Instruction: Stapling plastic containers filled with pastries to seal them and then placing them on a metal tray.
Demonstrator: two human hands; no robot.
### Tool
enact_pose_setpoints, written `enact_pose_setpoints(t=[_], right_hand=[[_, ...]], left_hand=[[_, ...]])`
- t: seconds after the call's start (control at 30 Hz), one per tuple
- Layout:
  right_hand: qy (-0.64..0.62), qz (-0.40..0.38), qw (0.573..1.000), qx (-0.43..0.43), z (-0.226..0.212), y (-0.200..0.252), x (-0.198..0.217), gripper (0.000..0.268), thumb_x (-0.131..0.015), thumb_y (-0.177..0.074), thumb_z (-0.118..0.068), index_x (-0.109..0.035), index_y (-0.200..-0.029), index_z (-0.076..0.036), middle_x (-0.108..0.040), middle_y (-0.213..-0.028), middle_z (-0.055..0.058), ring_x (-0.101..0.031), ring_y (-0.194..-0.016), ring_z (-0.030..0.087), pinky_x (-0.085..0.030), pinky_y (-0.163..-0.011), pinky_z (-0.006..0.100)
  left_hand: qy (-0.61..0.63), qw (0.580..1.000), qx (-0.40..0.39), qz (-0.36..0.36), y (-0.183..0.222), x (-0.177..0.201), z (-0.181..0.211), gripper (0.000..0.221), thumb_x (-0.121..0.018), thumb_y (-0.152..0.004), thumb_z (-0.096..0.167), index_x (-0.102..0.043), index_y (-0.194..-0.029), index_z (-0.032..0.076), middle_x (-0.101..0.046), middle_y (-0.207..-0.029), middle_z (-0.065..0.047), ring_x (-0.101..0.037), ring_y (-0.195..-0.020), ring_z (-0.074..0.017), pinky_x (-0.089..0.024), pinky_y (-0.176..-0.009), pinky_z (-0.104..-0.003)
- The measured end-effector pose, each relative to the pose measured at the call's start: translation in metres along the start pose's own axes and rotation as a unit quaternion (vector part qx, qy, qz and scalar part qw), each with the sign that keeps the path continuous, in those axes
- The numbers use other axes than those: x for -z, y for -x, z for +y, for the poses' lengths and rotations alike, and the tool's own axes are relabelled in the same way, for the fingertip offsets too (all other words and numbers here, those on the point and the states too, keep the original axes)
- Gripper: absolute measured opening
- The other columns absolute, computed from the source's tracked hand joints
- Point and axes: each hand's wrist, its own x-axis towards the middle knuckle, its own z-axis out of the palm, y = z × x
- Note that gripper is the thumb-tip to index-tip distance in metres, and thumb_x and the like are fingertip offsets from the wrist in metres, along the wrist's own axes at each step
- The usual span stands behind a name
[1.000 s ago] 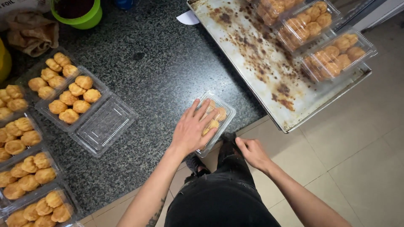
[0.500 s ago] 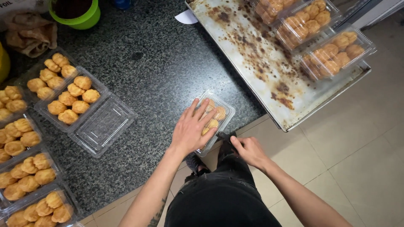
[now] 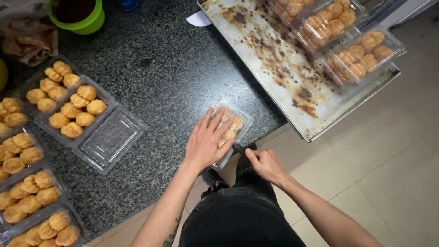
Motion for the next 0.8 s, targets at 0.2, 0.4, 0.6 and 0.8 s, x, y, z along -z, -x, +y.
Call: enact_pose_setpoints(t=[0.2, 0.4, 0.6, 0.8], right_hand=[[-0.042, 0.010, 0.999, -0.019, -0.019, 0.003, 0.027, 0.075, -0.039, -0.118, -0.061, -0.078, -0.078, -0.011, -0.083, -0.073, 0.013, -0.078, -0.080, 0.035, -0.058, -0.082, 0.049], [-0.135, 0.016, 0.988, -0.072, -0.026, 0.028, 0.041, 0.092, -0.031, -0.120, -0.069, -0.082, -0.081, -0.003, -0.082, -0.078, 0.018, -0.078, -0.085, 0.028, -0.060, -0.082, 0.049], [-0.139, -0.021, 0.984, -0.111, -0.044, 0.032, 0.030, 0.089, -0.031, -0.118, -0.065, -0.086, -0.080, -0.006, -0.087, -0.078, 0.017, -0.081, -0.084, 0.032, -0.061, -0.083, 0.046], [-0.083, -0.030, 0.994, -0.062, -0.059, 0.026, 0.019, 0.086, -0.035, -0.118, -0.065, -0.086, -0.081, -0.007, -0.086, -0.074, 0.014, -0.082, -0.083, 0.032, -0.062, -0.085, 0.045]], left_hand=[[0.054, 0.970, 0.204, 0.119, -0.004, -0.003, 0.009, 0.055, -0.073, -0.104, 0.041, -0.075, -0.151, 0.014, -0.035, -0.182, -0.028, -0.027, -0.166, -0.0618, -0.043, -0.123, -0.076], [0.263, 0.860, 0.351, 0.262, 0.034, 0.010, 0.015, 0.068, -0.077, -0.103, 0.020, -0.058, -0.169, 0.012, -0.026, -0.179, -0.038, -0.022, -0.162, -0.0704, -0.025, -0.129, -0.078], [0.604, 0.653, 0.456, -0.002, 0.083, -0.075, -0.011, 0.066, -0.086, -0.102, 0.041, -0.067, -0.149, -0.001, -0.087, -0.119, -0.027, -0.088, -0.084, -0.0379, -0.074, -0.060, -0.045], [0.652, 0.600, 0.464, 0.012, 0.066, -0.065, 0.006, 0.034, -0.076, -0.109, 0.031, -0.078, -0.121, -0.001, -0.087, -0.109, -0.023, -0.087, -0.081, -0.0288, -0.069, -0.054, -0.030]])
